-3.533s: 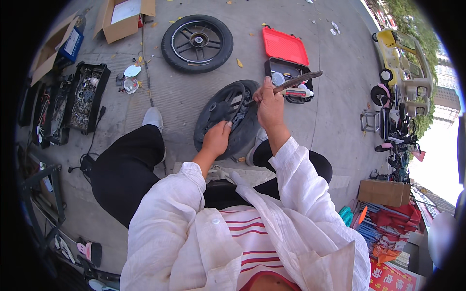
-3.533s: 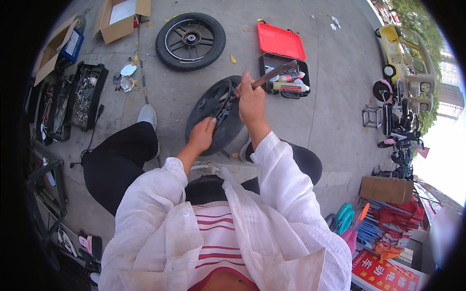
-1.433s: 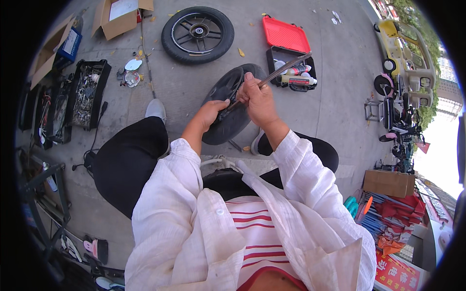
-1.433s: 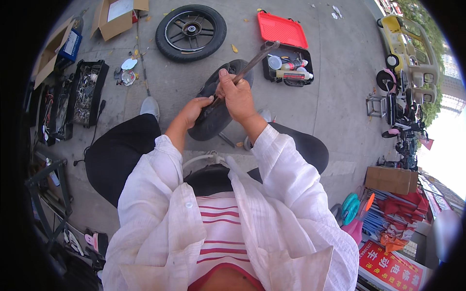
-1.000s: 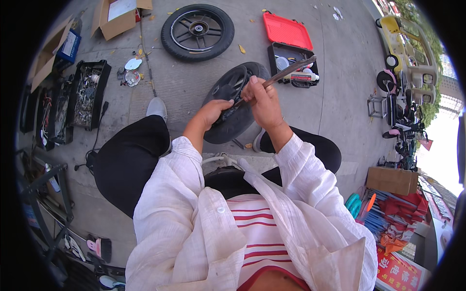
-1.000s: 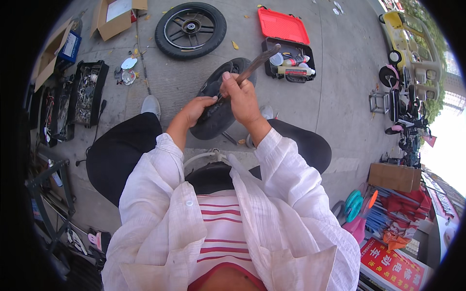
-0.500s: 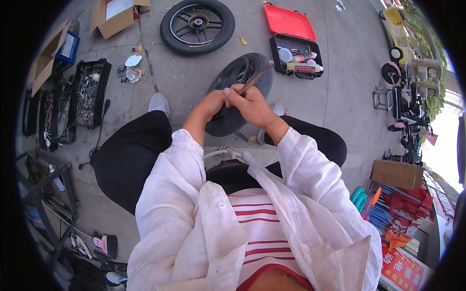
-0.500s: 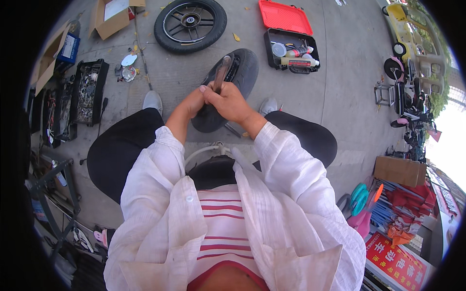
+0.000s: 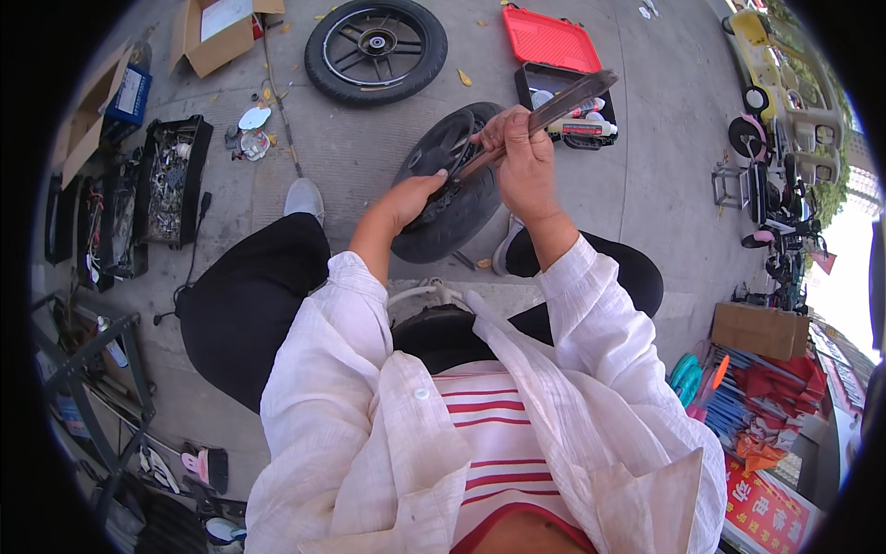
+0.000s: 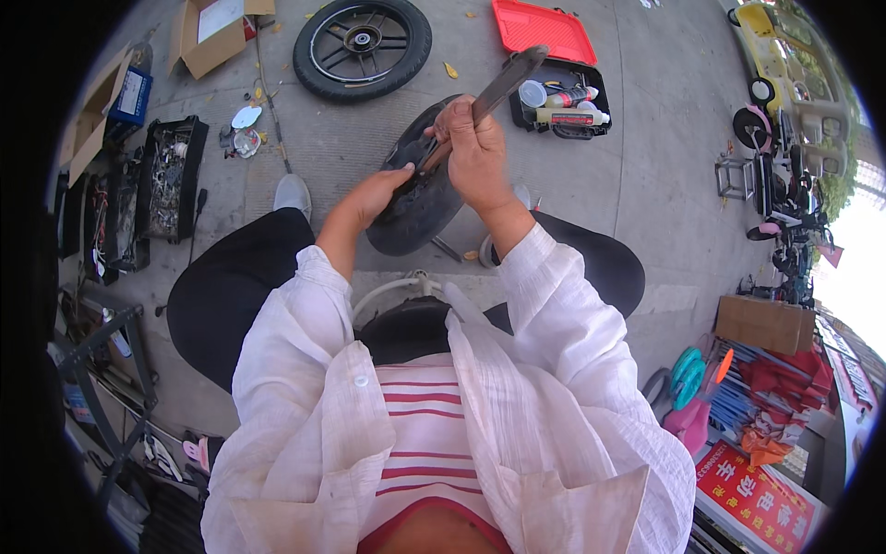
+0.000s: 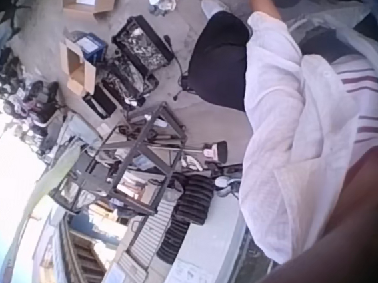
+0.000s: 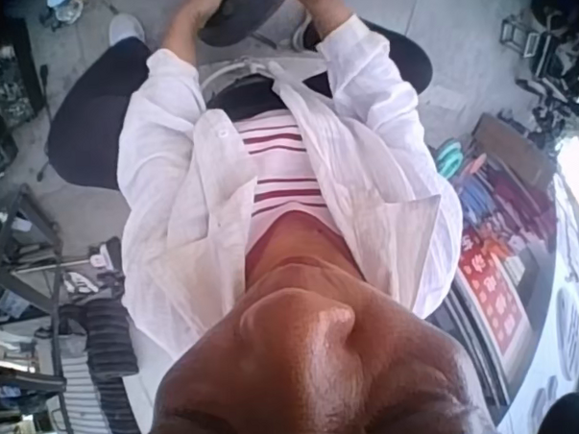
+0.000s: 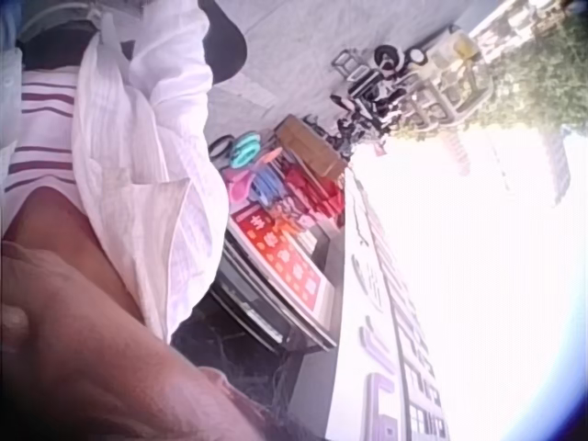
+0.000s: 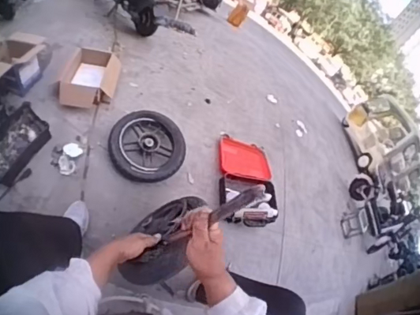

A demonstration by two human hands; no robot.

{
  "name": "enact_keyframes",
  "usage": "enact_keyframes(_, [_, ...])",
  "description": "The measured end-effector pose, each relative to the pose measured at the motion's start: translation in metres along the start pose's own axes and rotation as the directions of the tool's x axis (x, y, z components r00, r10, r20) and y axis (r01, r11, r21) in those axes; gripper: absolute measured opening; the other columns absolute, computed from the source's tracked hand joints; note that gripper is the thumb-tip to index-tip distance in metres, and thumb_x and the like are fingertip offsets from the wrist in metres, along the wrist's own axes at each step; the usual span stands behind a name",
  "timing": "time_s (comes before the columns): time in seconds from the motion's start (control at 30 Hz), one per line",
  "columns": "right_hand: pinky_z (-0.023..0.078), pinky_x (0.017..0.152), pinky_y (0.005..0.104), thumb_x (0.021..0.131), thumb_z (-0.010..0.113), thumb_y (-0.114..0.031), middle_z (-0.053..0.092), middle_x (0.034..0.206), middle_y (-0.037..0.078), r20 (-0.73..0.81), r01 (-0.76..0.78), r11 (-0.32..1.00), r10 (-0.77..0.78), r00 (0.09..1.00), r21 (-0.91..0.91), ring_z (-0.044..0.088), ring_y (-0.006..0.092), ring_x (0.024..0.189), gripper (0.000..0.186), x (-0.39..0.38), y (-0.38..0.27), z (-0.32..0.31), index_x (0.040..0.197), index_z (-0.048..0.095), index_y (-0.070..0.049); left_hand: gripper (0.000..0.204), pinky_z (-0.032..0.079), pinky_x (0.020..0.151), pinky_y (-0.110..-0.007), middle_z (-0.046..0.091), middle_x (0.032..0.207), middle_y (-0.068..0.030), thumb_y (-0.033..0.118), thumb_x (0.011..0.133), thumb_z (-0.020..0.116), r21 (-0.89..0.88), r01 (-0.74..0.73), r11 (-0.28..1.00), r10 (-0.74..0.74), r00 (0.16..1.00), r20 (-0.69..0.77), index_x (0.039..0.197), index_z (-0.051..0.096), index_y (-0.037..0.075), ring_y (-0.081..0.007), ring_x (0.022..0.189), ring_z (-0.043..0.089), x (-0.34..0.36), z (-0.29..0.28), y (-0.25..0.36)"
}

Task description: The person sits on the ground and uses tire levers to pry a tire off a scooter wheel rim. They work around the circumference of the wheel, lifting the tire bead over the rim edge until the tire is fully detached from the rim.

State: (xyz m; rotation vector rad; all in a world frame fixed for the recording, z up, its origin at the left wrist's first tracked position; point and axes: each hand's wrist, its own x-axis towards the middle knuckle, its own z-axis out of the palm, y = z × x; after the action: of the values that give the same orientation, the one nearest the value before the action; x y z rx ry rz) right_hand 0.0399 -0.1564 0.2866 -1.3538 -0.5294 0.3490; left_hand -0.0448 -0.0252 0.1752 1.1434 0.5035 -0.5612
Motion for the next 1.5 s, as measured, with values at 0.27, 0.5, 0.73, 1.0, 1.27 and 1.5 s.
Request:
enact_keyframes(0.27, [0.052,0.084,0.0408,0.108,0.040,-0.041,0.043,0.079,0.002,-0.228,0.144,0.973,-0.101,0.968,0.179,0.045,0.0147,0.074,0.040,0.024,-0.034,-0.030,0.084,0.043,-0.008,0.071,0.046,0.094,-0.034,0.070,0.112,-0.0184,0.060,0.098,0.048,0.191,-0.159,0.969,0.182,0.977,-0.112,0.121,0.065,-0.005,-0.0266,0.102,0.065,0.008,-0.001,-0.005])
enact_keyframes(0.5, [0.052,0.083,0.0377,0.103,0.037,-0.055,0.047,0.084,0.005,0.049,-0.111,0.993,0.109,0.993,0.034,0.051,0.0155,0.077,0.056,0.050,-0.019,-0.033,0.095,0.055,-0.003,0.062,0.046,0.094,-0.038,0.071,0.110,-0.0215,0.055,0.099,0.047,0.511,-0.084,0.855,0.160,0.982,-0.105,0.118,0.068,0.000,-0.0355,0.104,0.066,0.007,-0.004,-0.001])
enact_keyframes(0.73, [0.041,0.061,0.0284,0.103,0.036,-0.059,0.041,0.074,0.001,0.265,-0.443,0.888,0.401,0.877,0.123,0.040,0.0115,0.063,0.063,0.095,0.008,-0.026,0.100,0.058,0.000,0.060,0.046,0.096,-0.041,0.070,0.115,-0.0167,0.059,0.097,0.045,0.583,-0.062,0.810,0.153,0.982,-0.108,0.120,0.070,0.010,-0.0370,0.111,0.063,0.000,0.013,-0.012])
enact_keyframes(1.0, [0.045,0.067,0.0316,0.109,0.039,-0.036,0.049,0.079,0.004,0.259,-0.423,0.901,0.388,0.884,0.096,0.047,0.0148,0.070,0.035,0.111,0.039,-0.022,0.098,0.053,-0.006,0.055,0.046,0.093,-0.037,0.070,0.113,-0.0174,0.053,0.097,0.052,0.532,-0.039,0.846,0.131,0.982,-0.136,0.123,0.067,0.006,-0.0340,0.106,0.065,-0.004,0.010,-0.013])
enact_keyframes(1.27, [0.046,0.067,0.0324,0.108,0.037,-0.043,0.045,0.075,0.001,0.476,-0.604,0.796,0.542,0.693,-0.026,0.045,0.0141,0.068,0.040,0.119,0.040,-0.014,0.095,0.051,-0.008,0.051,0.047,0.089,-0.037,0.071,0.109,-0.0173,0.051,0.097,0.054,0.511,-0.059,0.858,0.136,0.984,-0.113,0.120,0.068,0.007,-0.0324,0.102,0.066,-0.002,0.000,-0.015])
enact_keyframes(1.5, [0.027,0.047,0.0232,0.105,0.036,-0.055,0.036,0.067,-0.004,0.290,-0.735,0.636,0.768,0.571,-0.237,0.029,0.0060,0.053,0.047,0.104,0.058,0.009,0.085,0.044,-0.014,0.048,0.049,0.088,-0.043,0.071,0.108,-0.0156,0.055,0.096,0.051,0.651,-0.033,0.758,0.127,0.987,-0.098,0.116,0.070,0.015,-0.0373,0.103,0.065,-0.013,0.016,-0.009])
